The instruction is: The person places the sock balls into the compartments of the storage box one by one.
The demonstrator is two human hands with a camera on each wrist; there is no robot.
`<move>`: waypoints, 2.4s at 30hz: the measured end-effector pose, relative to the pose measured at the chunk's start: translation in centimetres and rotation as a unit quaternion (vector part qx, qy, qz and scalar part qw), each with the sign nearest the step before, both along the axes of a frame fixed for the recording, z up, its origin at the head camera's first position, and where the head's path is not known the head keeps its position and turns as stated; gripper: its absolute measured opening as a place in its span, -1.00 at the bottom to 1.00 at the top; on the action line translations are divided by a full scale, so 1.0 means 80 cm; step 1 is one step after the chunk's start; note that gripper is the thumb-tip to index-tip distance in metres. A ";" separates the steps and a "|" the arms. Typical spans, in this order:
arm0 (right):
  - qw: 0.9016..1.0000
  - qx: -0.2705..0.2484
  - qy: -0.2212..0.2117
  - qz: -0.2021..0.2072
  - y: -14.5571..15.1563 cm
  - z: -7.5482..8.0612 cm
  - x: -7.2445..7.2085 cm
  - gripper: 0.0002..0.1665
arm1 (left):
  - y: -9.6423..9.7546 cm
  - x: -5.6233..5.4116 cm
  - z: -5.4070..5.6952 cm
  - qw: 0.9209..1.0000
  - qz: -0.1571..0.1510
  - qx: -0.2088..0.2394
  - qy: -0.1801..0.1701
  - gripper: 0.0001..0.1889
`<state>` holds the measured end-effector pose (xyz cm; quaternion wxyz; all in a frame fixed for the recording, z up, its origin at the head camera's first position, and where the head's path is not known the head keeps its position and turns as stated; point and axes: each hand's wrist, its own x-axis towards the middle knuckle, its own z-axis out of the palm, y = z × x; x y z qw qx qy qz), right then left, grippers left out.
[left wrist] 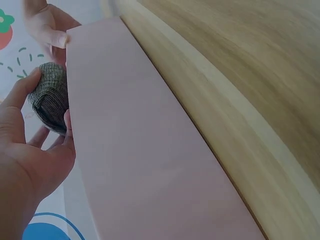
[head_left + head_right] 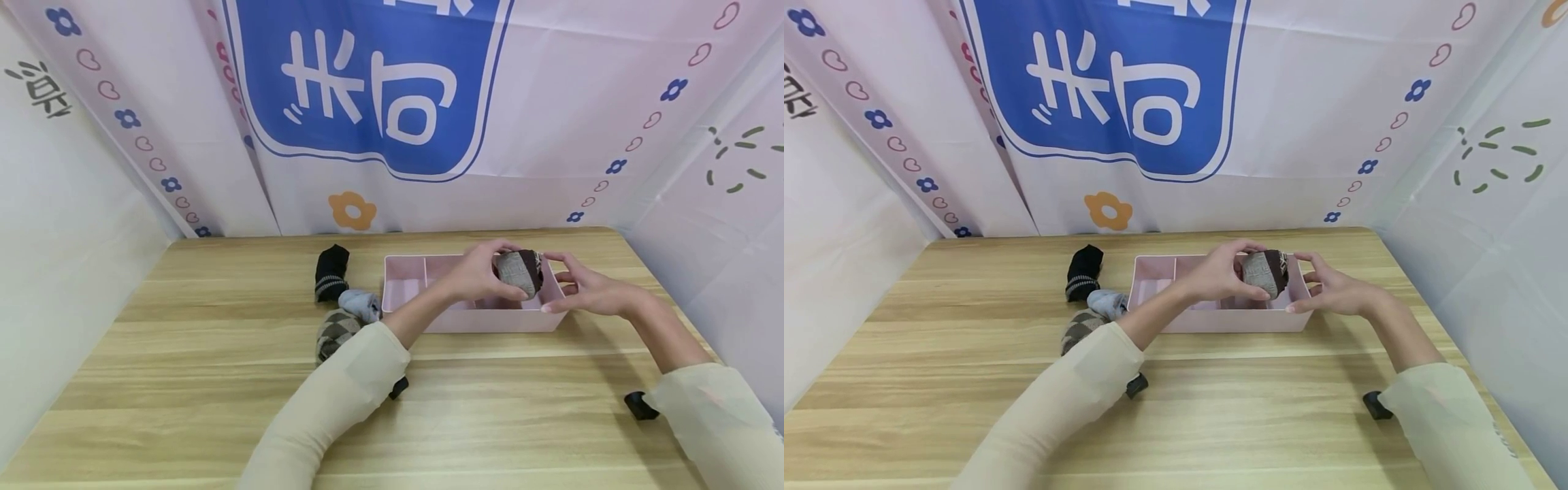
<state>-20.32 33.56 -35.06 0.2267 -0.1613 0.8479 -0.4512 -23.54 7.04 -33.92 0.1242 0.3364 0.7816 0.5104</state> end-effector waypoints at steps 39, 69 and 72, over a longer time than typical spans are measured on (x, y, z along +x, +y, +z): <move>1.000 -0.006 -0.003 -0.008 0.001 -0.001 0.001 0.19 | 0.050 -0.003 -0.024 0.994 0.060 -0.080 0.050 -0.23; 1.000 -0.007 -0.014 0.003 0.000 0.000 0.001 0.21 | 0.046 -0.002 -0.024 0.976 0.007 -0.193 0.103 -0.36; 1.000 -0.007 -0.013 0.003 0.000 0.000 0.001 0.21 | 0.041 -0.001 -0.020 0.977 -0.027 -0.182 0.112 -0.40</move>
